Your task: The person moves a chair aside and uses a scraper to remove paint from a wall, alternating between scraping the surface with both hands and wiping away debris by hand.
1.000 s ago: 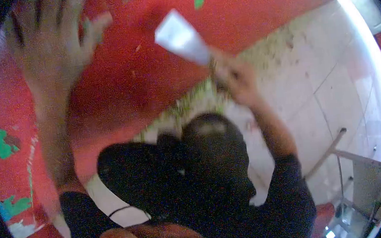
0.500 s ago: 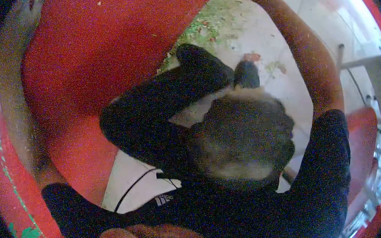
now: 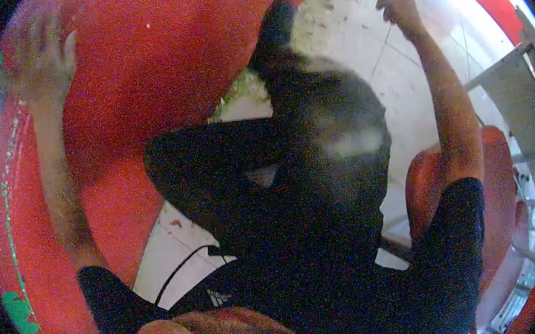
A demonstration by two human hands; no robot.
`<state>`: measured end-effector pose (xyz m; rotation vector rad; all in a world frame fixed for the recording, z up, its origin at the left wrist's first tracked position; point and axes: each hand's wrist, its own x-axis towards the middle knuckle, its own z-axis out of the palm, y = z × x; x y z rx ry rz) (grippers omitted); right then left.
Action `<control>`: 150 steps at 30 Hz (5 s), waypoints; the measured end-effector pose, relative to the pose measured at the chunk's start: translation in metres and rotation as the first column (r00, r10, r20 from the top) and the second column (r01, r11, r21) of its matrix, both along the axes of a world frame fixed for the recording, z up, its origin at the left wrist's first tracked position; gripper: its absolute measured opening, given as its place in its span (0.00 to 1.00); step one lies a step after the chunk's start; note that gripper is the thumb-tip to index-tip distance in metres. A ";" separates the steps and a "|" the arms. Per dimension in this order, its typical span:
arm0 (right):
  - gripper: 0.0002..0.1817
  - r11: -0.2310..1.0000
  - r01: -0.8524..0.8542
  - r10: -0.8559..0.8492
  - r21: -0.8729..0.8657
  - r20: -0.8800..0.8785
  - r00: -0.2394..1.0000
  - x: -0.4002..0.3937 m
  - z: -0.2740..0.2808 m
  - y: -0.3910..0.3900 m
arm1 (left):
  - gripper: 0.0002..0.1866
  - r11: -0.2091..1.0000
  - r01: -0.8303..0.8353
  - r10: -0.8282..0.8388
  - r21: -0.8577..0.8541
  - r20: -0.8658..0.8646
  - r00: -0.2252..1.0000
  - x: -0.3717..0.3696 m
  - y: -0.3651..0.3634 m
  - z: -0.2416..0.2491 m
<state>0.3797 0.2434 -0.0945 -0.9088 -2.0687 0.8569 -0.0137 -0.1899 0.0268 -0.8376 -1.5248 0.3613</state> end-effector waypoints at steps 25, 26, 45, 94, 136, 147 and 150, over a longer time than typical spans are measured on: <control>0.20 0.516 -0.850 0.699 -0.107 -0.522 0.489 -0.239 0.040 -0.153 | 0.33 0.452 -0.320 -0.726 0.833 0.136 -0.674 0.075 0.152 -0.022; 0.19 0.545 -0.834 0.683 -0.087 -0.531 0.501 -0.242 0.029 -0.157 | 0.33 0.362 -0.336 -0.719 0.870 0.031 -0.694 0.069 0.164 -0.042; 0.17 0.768 -0.635 0.578 0.081 -0.516 0.632 -0.283 0.010 -0.192 | 0.20 0.194 -0.529 -0.870 0.826 -0.103 -0.481 0.044 0.185 -0.057; 0.15 0.805 -0.512 0.550 0.299 -0.698 0.458 -0.259 0.036 -0.170 | 0.22 0.307 -0.283 -0.719 0.909 0.027 -0.694 0.059 0.204 -0.013; 0.23 0.663 -0.731 0.186 -0.162 -0.910 0.370 -0.236 0.022 -0.127 | 0.26 0.887 0.446 -0.459 0.117 0.123 0.880 0.030 0.187 0.057; 0.20 0.641 -0.613 0.006 -0.462 -0.796 0.605 -0.270 -0.069 -0.097 | 0.30 0.726 0.208 0.073 -0.655 0.375 0.924 0.011 0.194 0.057; 0.20 0.639 -0.610 -0.015 -0.469 -0.800 0.600 -0.276 -0.075 -0.096 | 0.33 0.869 0.202 -0.014 -0.451 0.387 0.922 0.015 0.187 0.101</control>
